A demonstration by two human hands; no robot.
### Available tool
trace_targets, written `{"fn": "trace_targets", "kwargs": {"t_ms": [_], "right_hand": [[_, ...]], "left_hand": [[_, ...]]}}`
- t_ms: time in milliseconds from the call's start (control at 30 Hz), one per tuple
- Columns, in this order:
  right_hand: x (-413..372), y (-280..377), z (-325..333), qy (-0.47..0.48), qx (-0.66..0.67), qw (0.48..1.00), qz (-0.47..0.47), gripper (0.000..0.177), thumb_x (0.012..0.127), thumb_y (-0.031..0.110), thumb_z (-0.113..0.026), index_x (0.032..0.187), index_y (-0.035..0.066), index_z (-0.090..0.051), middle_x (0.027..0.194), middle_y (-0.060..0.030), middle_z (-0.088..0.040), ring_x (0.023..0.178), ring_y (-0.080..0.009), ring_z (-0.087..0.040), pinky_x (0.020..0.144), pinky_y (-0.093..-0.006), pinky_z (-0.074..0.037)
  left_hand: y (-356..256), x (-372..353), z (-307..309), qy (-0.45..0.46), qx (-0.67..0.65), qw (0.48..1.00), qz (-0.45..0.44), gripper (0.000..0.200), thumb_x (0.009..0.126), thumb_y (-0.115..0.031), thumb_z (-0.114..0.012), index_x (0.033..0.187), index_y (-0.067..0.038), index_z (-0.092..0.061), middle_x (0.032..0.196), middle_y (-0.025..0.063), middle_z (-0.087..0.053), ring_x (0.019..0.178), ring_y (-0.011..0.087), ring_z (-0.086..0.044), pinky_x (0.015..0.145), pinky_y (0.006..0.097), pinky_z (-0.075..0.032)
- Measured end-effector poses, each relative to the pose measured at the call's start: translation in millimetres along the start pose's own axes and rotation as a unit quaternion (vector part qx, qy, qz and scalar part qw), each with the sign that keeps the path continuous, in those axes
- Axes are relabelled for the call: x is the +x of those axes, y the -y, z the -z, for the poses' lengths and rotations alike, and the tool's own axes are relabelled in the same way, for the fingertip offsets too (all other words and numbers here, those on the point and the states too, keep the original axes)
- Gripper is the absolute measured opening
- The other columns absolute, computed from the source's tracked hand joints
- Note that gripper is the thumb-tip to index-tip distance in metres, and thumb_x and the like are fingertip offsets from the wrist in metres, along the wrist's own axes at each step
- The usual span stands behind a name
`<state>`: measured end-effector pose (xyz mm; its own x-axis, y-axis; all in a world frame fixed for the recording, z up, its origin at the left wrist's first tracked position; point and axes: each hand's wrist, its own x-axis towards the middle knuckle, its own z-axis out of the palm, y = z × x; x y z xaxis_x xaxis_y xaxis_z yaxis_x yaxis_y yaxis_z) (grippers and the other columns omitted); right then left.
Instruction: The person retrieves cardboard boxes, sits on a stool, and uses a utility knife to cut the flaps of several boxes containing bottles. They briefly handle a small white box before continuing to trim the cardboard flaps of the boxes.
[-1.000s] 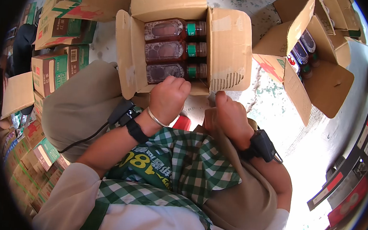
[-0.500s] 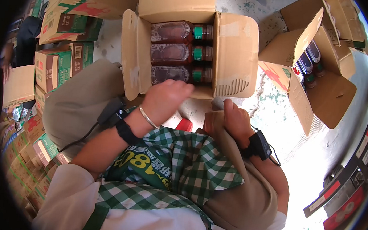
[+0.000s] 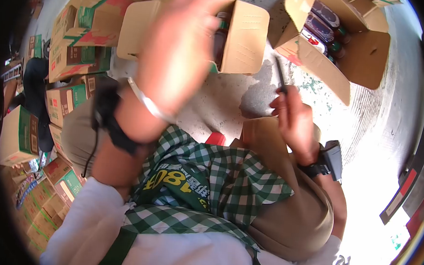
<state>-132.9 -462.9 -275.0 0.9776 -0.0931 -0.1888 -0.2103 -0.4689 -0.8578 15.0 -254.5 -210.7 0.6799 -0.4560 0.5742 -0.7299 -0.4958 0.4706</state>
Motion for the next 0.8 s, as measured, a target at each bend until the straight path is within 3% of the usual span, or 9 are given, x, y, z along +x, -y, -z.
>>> {"fn": "trace_targets", "kwargs": {"t_ms": [33, 67, 100, 133, 167, 233, 333, 400, 800], "right_hand": [[0, 3, -5, 0.015, -0.063, 0.996, 0.064, 0.011, 0.096, 0.010, -0.048, 0.104, 0.003, -0.054, 0.071, -0.0110, -0.065, 0.059, -0.0223, -0.064, 0.054, -0.0334, -0.051], [3, 15, -9, 0.023, -0.100, 0.990, 0.095, 0.008, 0.092, 0.008, -0.053, 0.100, 0.004, -0.053, 0.067, -0.0143, -0.062, 0.060, -0.0299, -0.064, 0.054, -0.0380, -0.051], [7, 11, -16, 0.036, -0.140, 0.981, 0.132, 0.007, 0.091, 0.010, -0.054, 0.094, 0.004, -0.051, 0.063, -0.0145, -0.060, 0.057, -0.0320, -0.062, 0.052, -0.0390, -0.050], [11, 15, -22, 0.049, -0.152, 0.976, 0.151, 0.008, 0.090, 0.011, -0.054, 0.092, 0.004, -0.049, 0.061, -0.0141, -0.058, 0.056, -0.0330, -0.061, 0.051, -0.0394, -0.049], [12, 19, -28, 0.062, -0.162, 0.971, 0.165, 0.010, 0.090, 0.012, -0.054, 0.090, 0.004, -0.048, 0.059, -0.0137, -0.057, 0.054, -0.0340, -0.060, 0.050, -0.0398, -0.049], [16, 13, -37, 0.064, -0.196, 0.958, 0.197, 0.011, 0.087, 0.010, -0.054, 0.087, 0.003, -0.045, 0.057, -0.0124, -0.057, 0.052, -0.0340, -0.059, 0.048, -0.0404, -0.048], [22, -2, -52, 0.103, -0.224, 0.945, 0.213, 0.011, 0.082, 0.006, -0.053, 0.081, 0.003, -0.042, 0.054, -0.0118, -0.055, 0.050, -0.0337, -0.059, 0.044, -0.0416, -0.047], [27, -4, -58, 0.102, -0.242, 0.943, 0.203, 0.011, 0.082, 0.006, -0.052, 0.082, 0.003, -0.042, 0.054, -0.0113, -0.055, 0.050, -0.0337, -0.059, 0.044, -0.0416, -0.047], [34, 1, -76, 0.134, -0.327, 0.921, 0.163, 0.015, 0.079, 0.009, -0.056, 0.085, 0.002, -0.044, 0.061, -0.0141, -0.059, 0.054, -0.0327, -0.061, 0.046, -0.0422, -0.047]], "left_hand": [[19, 9, 17, 0.112, 0.066, 0.985, 0.109, 0.027, 0.084, -0.002, -0.056, 0.110, -0.002, -0.061, 0.104, 0.0183, -0.063, 0.096, 0.0352, -0.060, 0.083, 0.0407, -0.048], [58, 6, 20, 0.252, 0.076, 0.956, 0.128, 0.026, 0.084, -0.008, -0.060, 0.109, -0.002, -0.061, 0.105, 0.0185, -0.062, 0.097, 0.0339, -0.059, 0.083, 0.0404, -0.048], [83, 7, 25, 0.487, 0.037, 0.861, 0.142, 0.029, 0.085, -0.016, -0.063, 0.110, -0.001, -0.061, 0.108, 0.0168, -0.062, 0.100, 0.0315, -0.059, 0.085, 0.0387, -0.048], [97, -12, 24, 0.565, -0.045, 0.818, 0.094, 0.036, 0.083, -0.023, -0.066, 0.112, -0.001, -0.061, 0.108, 0.0158, -0.062, 0.102, 0.0313, -0.059, 0.088, 0.0374, -0.047], [98, -41, 25, 0.576, -0.124, 0.794, 0.149, 0.046, 0.081, -0.029, -0.069, 0.116, -0.002, -0.059, 0.106, 0.0158, -0.062, 0.101, 0.0316, -0.059, 0.090, 0.0368, -0.047], [79, -80, 16, 0.500, 0.048, 0.863, 0.064, 0.042, 0.076, -0.025, -0.072, 0.111, -0.005, -0.059, 0.099, 0.0157, -0.060, 0.098, 0.0330, -0.059, 0.085, 0.0400, -0.049], [72, -94, 1, 0.429, 0.109, 0.895, 0.058, 0.027, 0.074, -0.022, -0.072, 0.092, -0.006, -0.059, 0.087, 0.0116, -0.059, 0.086, 0.0324, -0.060, 0.074, 0.0415, -0.050], [75, -106, -9, 0.308, 0.161, 0.937, 0.028, 0.018, 0.072, -0.019, -0.070, 0.075, -0.009, -0.056, 0.078, 0.0056, -0.058, 0.076, 0.0269, -0.061, 0.064, 0.0391, -0.050], [68, -115, -14, 0.215, 0.178, 0.960, 0.019, 0.004, 0.070, -0.014, -0.058, 0.071, -0.012, -0.055, 0.069, 0.0034, -0.053, 0.065, 0.0225, -0.057, 0.056, 0.0349, -0.047]]}}
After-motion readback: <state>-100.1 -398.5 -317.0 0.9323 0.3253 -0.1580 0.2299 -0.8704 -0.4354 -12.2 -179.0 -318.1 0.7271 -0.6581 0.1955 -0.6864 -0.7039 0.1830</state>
